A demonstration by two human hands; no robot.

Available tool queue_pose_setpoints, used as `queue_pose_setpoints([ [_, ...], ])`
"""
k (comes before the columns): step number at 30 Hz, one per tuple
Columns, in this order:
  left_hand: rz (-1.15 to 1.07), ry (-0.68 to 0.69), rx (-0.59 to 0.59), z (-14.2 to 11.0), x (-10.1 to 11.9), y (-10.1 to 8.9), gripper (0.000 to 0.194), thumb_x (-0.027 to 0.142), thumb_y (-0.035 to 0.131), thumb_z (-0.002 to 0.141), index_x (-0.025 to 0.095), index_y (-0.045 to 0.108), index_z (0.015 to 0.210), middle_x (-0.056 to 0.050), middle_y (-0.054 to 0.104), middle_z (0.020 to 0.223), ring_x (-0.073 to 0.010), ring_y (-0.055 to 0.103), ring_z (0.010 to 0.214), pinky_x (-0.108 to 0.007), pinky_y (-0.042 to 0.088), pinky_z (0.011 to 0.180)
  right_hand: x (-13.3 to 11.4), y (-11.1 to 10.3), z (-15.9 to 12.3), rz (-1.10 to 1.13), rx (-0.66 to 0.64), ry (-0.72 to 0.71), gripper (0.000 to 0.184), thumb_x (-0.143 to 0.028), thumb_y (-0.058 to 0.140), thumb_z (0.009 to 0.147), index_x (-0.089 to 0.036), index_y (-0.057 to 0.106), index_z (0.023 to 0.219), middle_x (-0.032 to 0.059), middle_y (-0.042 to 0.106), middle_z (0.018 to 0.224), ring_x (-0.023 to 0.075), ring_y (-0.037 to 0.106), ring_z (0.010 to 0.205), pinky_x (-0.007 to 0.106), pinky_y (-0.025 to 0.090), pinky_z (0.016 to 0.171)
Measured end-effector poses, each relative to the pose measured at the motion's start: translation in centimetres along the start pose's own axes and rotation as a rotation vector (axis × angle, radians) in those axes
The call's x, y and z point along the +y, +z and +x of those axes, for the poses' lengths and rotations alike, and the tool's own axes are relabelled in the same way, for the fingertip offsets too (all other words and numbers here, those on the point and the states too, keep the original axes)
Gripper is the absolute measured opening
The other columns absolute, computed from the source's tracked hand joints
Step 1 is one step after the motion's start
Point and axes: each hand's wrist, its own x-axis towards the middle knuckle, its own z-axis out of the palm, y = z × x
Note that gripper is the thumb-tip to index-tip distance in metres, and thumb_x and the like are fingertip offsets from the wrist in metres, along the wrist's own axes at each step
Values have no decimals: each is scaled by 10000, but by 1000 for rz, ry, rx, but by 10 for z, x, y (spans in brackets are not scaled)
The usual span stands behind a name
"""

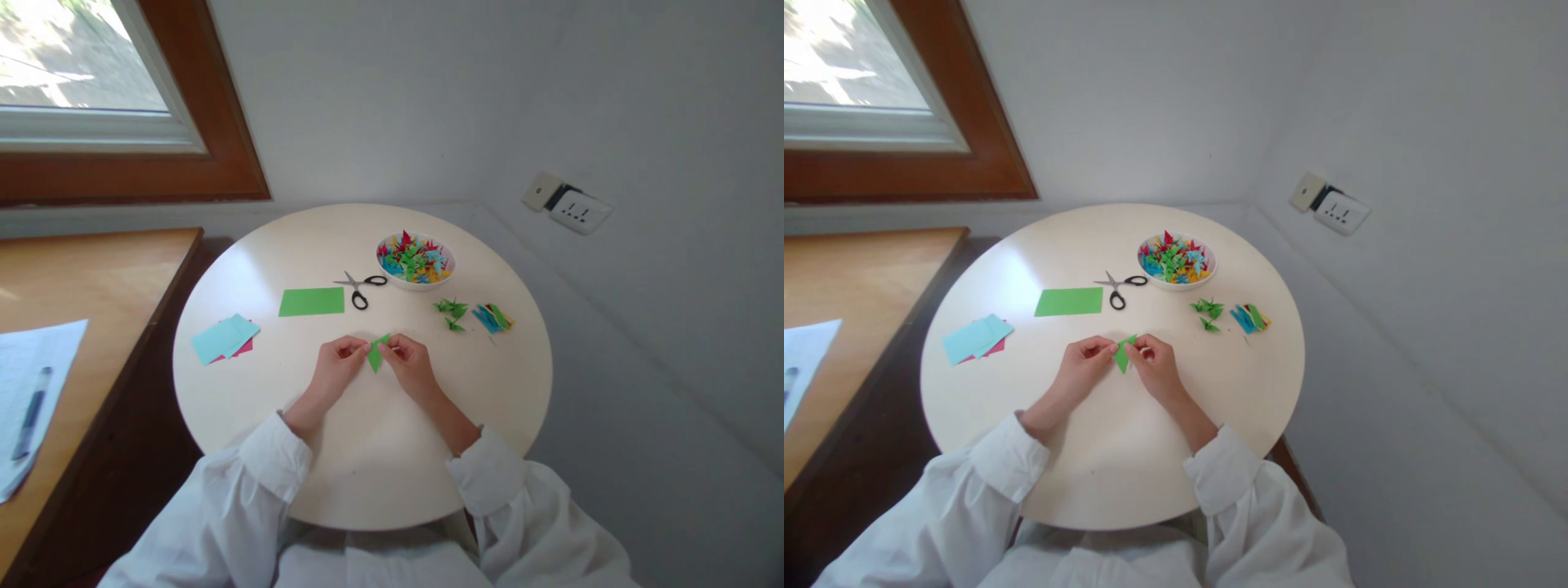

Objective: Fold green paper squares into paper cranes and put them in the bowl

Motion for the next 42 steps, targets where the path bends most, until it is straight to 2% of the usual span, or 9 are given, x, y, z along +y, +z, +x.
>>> queue_pose_setpoints([
  [13, -8, 32, -50, 1, 0, -3, 195, 320, 635, 687, 129, 610, 657, -4, 592, 617, -95, 500, 552, -211, 370, 525, 3, -1, 1, 61, -6, -21, 203, -344, 599, 686, -179, 548, 580, -24, 537, 562, 107, 488, 540, 225, 401, 521],
  [19, -66, 5, -114, 0, 3, -2, 213, 345, 617, 718, 144, 561, 674, 11, 574, 589, -101, 532, 529, -210, 389, 500, 6, 0, 2, 77, 30, -9, 170, -344, 602, 694, -175, 603, 677, 10, 610, 670, 134, 550, 627, 243, 444, 575],
  [26, -88, 24, -122, -1, 4, -2, 212, 339, 630, 722, 146, 546, 717, 9, 581, 575, -102, 535, 543, -208, 380, 505, 4, -1, 1, 61, 36, -16, 189, -348, 594, 696, -176, 588, 618, -1, 593, 608, 131, 527, 591, 242, 425, 545],
  [31, -91, 42, -135, 2, -1, -4, 213, 334, 648, 716, 148, 546, 694, 14, 558, 597, -88, 506, 563, -206, 381, 540, 5, 0, 1, 40, 30, -1, 173, -340, 599, 691, -172, 606, 652, 10, 614, 643, 138, 546, 616, 252, 433, 575],
  [38, -108, 8, -132, 4, -1, -5, 250, 355, 679, 670, 143, 552, 631, 11, 535, 581, -92, 486, 551, -216, 385, 535, 8, -1, 1, 33, 35, 0, 162, -331, 600, 694, -174, 607, 659, 14, 622, 667, 142, 554, 636, 254, 427, 584],
  [42, -207, -27, -100, 4, 1, -4, 256, 378, 661, 681, 146, 562, 639, 12, 527, 590, -93, 494, 555, -229, 410, 559, 6, -1, 1, 22, 54, 0, 163, -324, 594, 698, -174, 597, 634, 7, 609, 636, 139, 545, 617, 254, 427, 581],
])
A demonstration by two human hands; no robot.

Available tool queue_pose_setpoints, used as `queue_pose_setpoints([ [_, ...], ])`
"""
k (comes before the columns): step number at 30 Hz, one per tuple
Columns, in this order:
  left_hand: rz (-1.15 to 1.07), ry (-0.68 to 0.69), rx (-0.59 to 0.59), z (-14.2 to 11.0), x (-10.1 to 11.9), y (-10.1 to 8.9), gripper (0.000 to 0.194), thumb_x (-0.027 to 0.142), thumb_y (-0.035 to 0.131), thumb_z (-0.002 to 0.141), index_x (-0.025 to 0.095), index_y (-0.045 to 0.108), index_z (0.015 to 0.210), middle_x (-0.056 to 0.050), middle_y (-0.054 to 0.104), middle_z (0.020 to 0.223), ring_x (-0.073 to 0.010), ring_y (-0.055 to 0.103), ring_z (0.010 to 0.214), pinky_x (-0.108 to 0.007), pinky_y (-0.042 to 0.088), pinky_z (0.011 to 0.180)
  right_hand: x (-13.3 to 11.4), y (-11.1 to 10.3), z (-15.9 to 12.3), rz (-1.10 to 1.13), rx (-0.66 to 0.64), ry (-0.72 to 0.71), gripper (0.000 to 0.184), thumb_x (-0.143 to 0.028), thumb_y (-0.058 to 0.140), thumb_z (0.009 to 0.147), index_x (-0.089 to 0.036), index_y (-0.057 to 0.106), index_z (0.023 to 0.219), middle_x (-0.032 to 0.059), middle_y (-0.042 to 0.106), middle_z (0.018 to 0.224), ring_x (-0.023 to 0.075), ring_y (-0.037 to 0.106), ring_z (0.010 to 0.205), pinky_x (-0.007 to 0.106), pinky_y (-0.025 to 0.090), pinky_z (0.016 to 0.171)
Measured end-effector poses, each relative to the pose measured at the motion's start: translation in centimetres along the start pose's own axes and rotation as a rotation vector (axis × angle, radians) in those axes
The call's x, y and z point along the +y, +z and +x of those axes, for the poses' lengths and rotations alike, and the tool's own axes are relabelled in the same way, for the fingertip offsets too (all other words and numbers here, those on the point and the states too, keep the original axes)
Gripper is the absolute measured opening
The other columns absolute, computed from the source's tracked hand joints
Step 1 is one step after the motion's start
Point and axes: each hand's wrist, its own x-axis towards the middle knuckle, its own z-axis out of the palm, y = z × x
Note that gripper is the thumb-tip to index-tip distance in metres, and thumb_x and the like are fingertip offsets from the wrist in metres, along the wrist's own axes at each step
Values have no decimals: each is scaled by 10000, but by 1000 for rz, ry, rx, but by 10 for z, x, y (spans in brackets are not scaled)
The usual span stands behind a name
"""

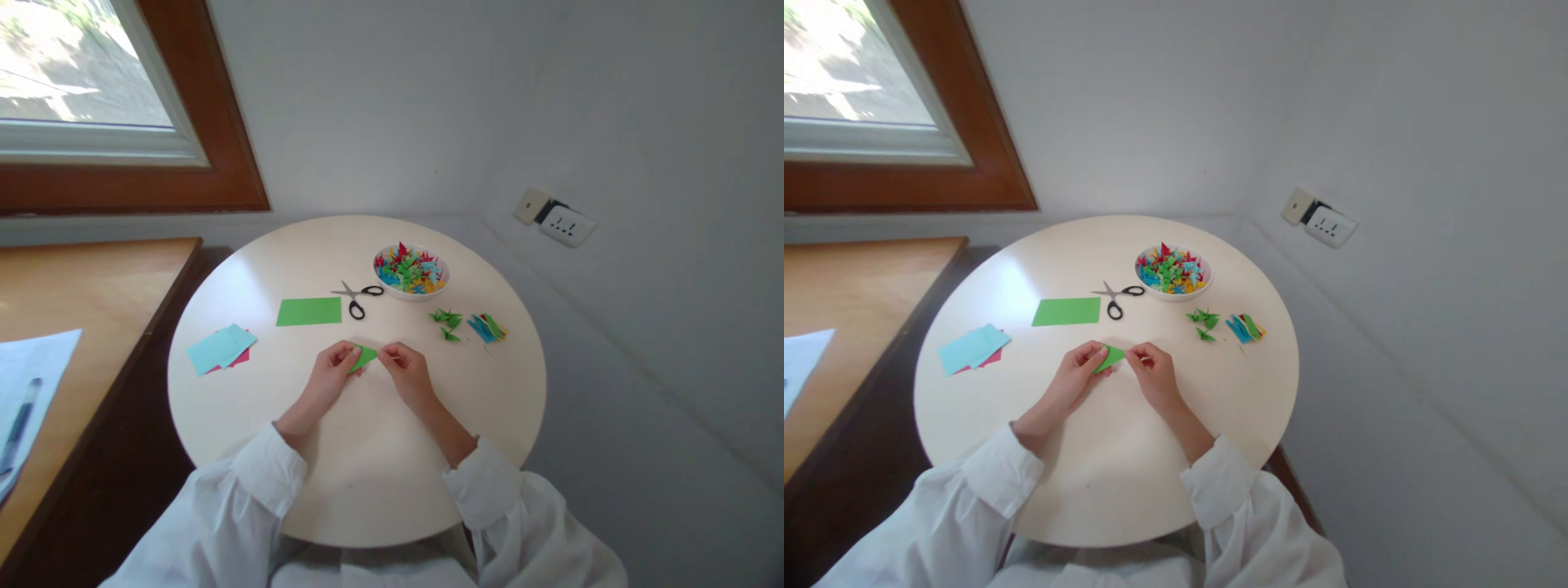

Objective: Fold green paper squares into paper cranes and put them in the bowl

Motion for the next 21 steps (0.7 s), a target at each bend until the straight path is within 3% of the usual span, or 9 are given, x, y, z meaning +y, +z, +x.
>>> queue_pose_setpoints([
  [11, -14, -40, 32, 0, 1, 0, 228, 345, 688, 655, 140, 588, 659, -3, 555, 643, -100, 517, 598, -232, 440, 594, 0, 0, 0, -32, 6, -16, 170, -331, 585, 700, -172, 608, 645, 17, 628, 649, 144, 555, 621, 252, 436, 569],
  [21, 160, 15, 27, 2, -3, -4, 238, 365, 669, 672, 131, 626, 655, -13, 584, 599, -100, 501, 540, -212, 396, 516, -1, 0, 0, -77, -7, -49, 178, -333, 561, 710, -175, 606, 639, 25, 638, 651, 146, 564, 613, 254, 443, 563],
])
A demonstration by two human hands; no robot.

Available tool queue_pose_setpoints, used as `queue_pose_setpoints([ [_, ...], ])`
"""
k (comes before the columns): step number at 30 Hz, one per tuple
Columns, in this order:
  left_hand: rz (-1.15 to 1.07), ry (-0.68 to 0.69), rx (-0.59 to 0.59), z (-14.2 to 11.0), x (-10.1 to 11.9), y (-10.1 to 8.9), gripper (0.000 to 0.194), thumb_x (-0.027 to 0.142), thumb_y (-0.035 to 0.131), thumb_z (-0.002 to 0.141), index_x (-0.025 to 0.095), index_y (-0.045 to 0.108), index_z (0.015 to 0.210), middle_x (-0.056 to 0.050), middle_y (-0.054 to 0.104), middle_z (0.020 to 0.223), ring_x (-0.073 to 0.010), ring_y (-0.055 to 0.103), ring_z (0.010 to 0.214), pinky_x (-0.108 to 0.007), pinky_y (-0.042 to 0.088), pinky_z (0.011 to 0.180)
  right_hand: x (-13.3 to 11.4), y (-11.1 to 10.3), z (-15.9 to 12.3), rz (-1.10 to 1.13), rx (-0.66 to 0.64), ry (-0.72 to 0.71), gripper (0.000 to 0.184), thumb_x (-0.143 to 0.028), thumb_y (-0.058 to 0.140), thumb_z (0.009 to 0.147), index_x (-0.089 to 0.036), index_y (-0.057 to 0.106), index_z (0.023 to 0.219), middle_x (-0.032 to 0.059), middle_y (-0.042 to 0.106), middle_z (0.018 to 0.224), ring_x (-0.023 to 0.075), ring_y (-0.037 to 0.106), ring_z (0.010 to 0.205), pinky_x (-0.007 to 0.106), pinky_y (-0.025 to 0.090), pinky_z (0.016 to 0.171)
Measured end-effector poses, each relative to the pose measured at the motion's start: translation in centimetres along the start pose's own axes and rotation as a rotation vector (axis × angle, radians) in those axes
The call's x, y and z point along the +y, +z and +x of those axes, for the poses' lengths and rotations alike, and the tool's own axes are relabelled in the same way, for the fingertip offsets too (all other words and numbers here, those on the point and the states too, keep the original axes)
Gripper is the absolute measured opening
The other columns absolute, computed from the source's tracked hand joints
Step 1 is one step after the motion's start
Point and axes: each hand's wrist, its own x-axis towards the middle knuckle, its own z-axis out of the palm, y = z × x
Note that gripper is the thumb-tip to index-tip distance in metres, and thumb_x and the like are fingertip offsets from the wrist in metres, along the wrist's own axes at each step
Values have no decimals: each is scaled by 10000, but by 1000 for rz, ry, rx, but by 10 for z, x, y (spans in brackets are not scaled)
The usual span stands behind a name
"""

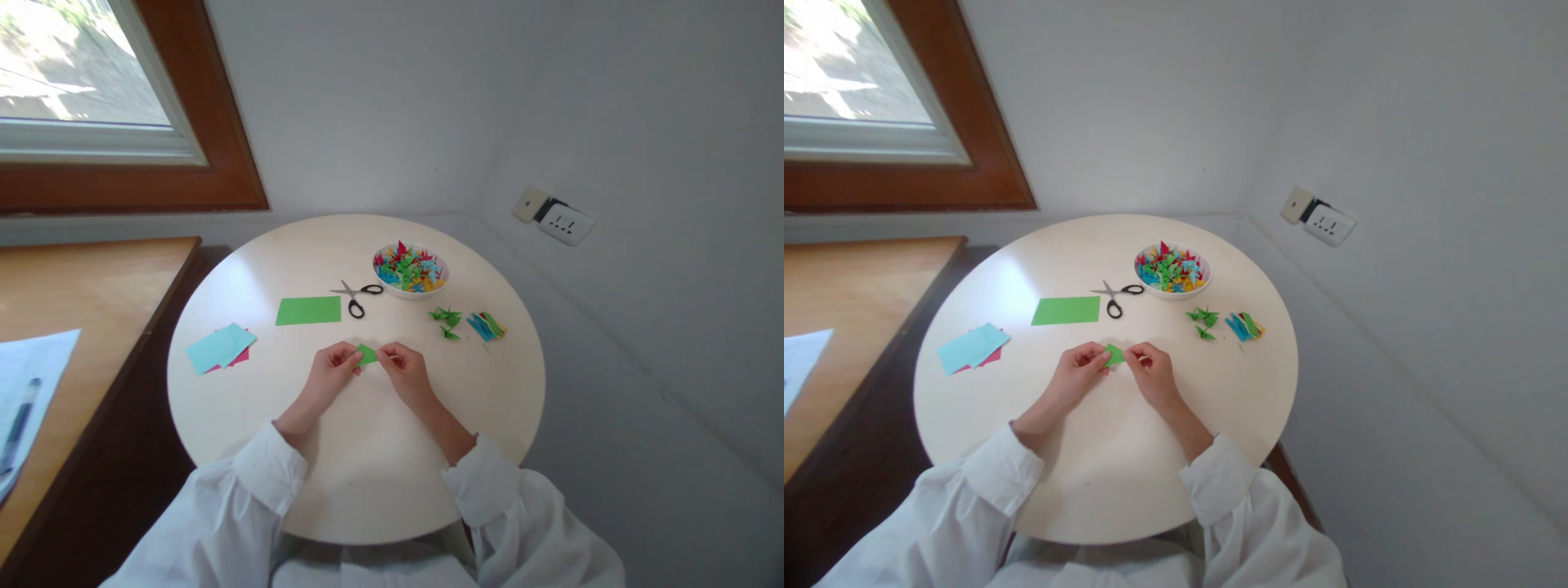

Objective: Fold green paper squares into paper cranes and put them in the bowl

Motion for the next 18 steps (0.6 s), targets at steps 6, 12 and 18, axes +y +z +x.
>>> queue_pose_setpoints([
  [6, -3, -11, -13, -1, 3, 2, 227, 353, 647, 694, 127, 660, 709, -37, 626, 646, -122, 550, 588, -239, 436, 577, 1, -1, 1, -9, 28, -9, 193, -338, 553, 716, -181, 583, 607, 14, 618, 603, 139, 547, 579, 247, 438, 538],
  [12, 47, 8, -18, -3, 5, 2, 196, 318, 644, 688, 125, 667, 674, -45, 633, 633, -125, 547, 576, -238, 428, 559, 1, 1, 0, 6, 7, 9, 190, -341, 563, 709, -171, 600, 634, 24, 631, 637, 149, 564, 604, 254, 433, 545],
  [18, 33, 0, -59, -3, 7, 3, 217, 342, 643, 694, 128, 676, 674, -55, 656, 644, -138, 577, 573, -244, 443, 561, 2, 0, 0, 8, 33, 5, 189, -335, 558, 716, -176, 599, 621, 15, 626, 615, 142, 554, 593, 254, 435, 553],
])
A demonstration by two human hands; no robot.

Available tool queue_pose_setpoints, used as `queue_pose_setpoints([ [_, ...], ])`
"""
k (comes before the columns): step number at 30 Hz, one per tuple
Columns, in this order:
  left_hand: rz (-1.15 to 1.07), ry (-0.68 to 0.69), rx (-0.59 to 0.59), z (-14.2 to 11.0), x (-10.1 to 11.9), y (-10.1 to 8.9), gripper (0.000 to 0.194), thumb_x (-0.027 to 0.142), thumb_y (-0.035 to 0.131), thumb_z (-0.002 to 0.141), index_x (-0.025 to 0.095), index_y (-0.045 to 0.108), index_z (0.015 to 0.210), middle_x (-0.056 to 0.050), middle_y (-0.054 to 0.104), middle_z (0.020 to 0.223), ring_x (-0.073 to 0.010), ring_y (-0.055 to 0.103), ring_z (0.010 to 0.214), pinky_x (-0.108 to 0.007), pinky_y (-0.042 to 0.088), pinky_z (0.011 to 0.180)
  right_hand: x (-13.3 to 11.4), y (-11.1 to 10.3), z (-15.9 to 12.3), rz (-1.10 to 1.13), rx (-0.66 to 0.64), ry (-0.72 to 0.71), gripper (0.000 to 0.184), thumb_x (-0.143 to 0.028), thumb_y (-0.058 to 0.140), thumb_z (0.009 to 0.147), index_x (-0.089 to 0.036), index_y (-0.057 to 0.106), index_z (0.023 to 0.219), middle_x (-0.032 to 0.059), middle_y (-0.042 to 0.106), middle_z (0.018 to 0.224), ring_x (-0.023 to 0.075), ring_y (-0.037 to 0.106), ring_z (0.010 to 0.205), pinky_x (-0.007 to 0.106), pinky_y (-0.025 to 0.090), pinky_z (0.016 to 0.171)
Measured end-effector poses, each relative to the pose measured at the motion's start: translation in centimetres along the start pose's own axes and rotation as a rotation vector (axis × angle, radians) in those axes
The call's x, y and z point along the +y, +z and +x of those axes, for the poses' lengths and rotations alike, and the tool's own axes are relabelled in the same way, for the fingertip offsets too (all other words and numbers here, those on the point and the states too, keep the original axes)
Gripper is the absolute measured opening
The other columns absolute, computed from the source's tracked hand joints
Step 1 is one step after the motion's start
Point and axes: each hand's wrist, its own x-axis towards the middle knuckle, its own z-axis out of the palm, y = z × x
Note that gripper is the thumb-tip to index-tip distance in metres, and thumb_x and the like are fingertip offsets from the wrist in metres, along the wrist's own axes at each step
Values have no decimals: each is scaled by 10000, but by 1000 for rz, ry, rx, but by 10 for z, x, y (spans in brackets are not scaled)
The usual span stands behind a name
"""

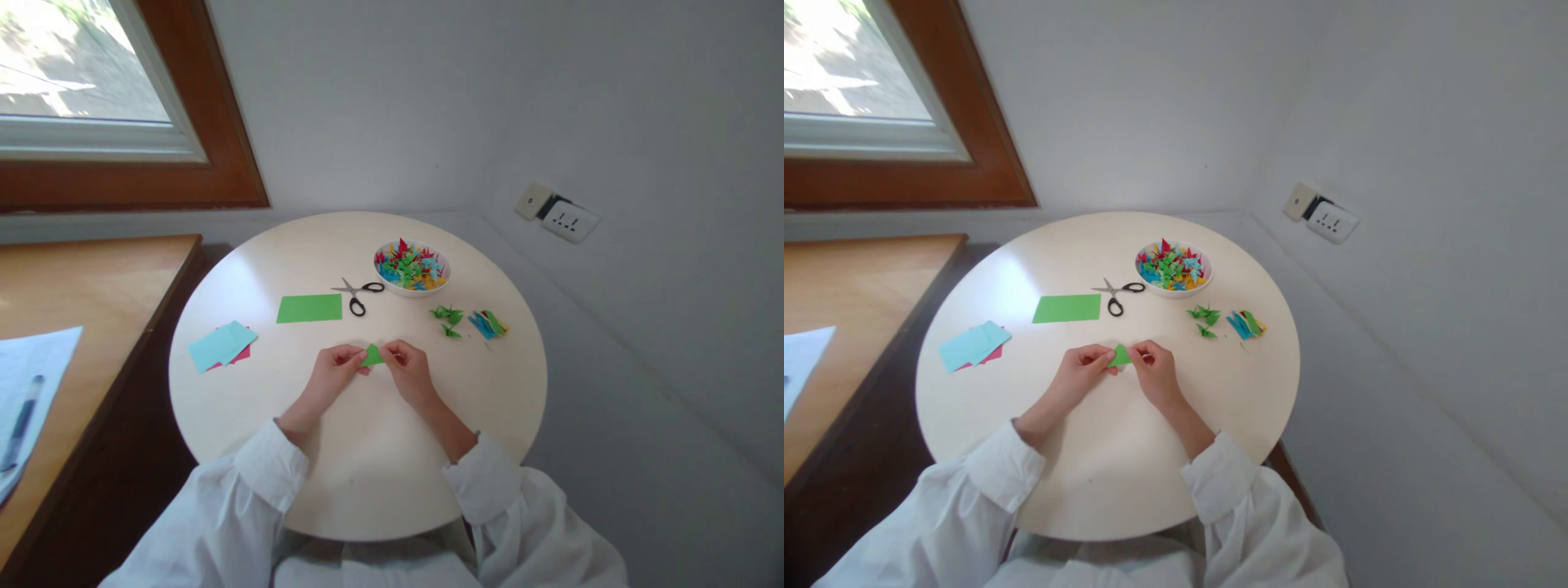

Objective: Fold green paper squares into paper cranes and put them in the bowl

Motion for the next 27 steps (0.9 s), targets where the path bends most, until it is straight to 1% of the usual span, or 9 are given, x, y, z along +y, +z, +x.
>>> queue_pose_setpoints([
  [4, -59, -42, -22, -1, 3, 1, 222, 355, 661, 682, 133, 663, 683, -50, 652, 626, -143, 596, 562, -246, 462, 552, -1, -1, 1, 6, 33, -3, 192, -326, 547, 713, -181, 572, 589, 2, 599, 568, 134, 530, 560, 249, 429, 533],
  [7, -51, -32, -7, -1, 2, 1, 225, 362, 667, 676, 138, 653, 666, -43, 647, 603, -141, 594, 548, -241, 466, 536, -2, -1, 1, 1, 32, -1, 198, -337, 554, 710, -184, 572, 586, 2, 600, 566, 135, 530, 561, 252, 431, 533],
  [12, -17, -19, 19, 1, -3, 0, 232, 364, 664, 674, 133, 645, 663, -39, 644, 588, -128, 581, 518, -228, 455, 512, -2, 0, 0, 44, -3, 20, 164, -337, 583, 706, -177, 616, 722, 34, 657, 715, 154, 588, 664, 259, 459, 581],
  [14, -6, -22, 8, 1, -4, 1, 232, 361, 663, 674, 130, 639, 666, -41, 645, 587, -129, 585, 519, -226, 451, 512, 0, 1, -1, 66, -12, 17, 156, -320, 584, 709, -177, 611, 766, 24, 641, 698, 143, 579, 639, 255, 456, 578],
  [17, -7, -16, 30, 0, -4, 1, 235, 347, 661, 680, 136, 628, 779, -26, 639, 554, -135, 591, 516, -221, 438, 500, 2, 1, 0, 98, -7, 9, 151, -299, 587, 705, -187, 589, 807, -32, 549, 577, 113, 513, 532, 233, 419, 516],
  [19, -25, 10, 40, -1, -3, 2, 292, 340, 671, 674, 147, 611, 884, -17, 644, 556, -144, 602, 538, -224, 440, 506, 2, 1, 1, 104, -2, 5, 145, -295, 585, 701, -196, 582, 807, -48, 515, 550, 108, 489, 510, 227, 403, 496],
  [21, -38, 57, 31, -1, -3, 2, 318, 327, 699, 642, 157, 618, 898, -31, 669, 633, -151, 613, 590, -233, 455, 534, 2, 1, 1, 95, 2, 2, 127, -298, 578, 700, -197, 585, 776, -34, 547, 579, 116, 510, 541, 231, 414, 513],
  [24, -14, 94, 22, -2, -3, 3, 250, 300, 721, 610, 161, 654, 808, -52, 688, 754, -152, 607, 637, -241, 460, 557, 2, 0, 3, 79, 13, -6, 127, -308, 573, 704, -190, 596, 745, 1, 610, 656, 134, 552, 614, 244, 435, 556],
  [27, 23, 80, 35, -1, -4, 2, 190, 270, 700, 632, 159, 669, 782, -42, 681, 731, -136, 579, 601, -237, 446, 539, 2, -1, 2, 77, 3, -11, 150, -327, 571, 719, -187, 609, 758, 21, 639, 701, 144, 572, 655, 253, 450, 583],
])
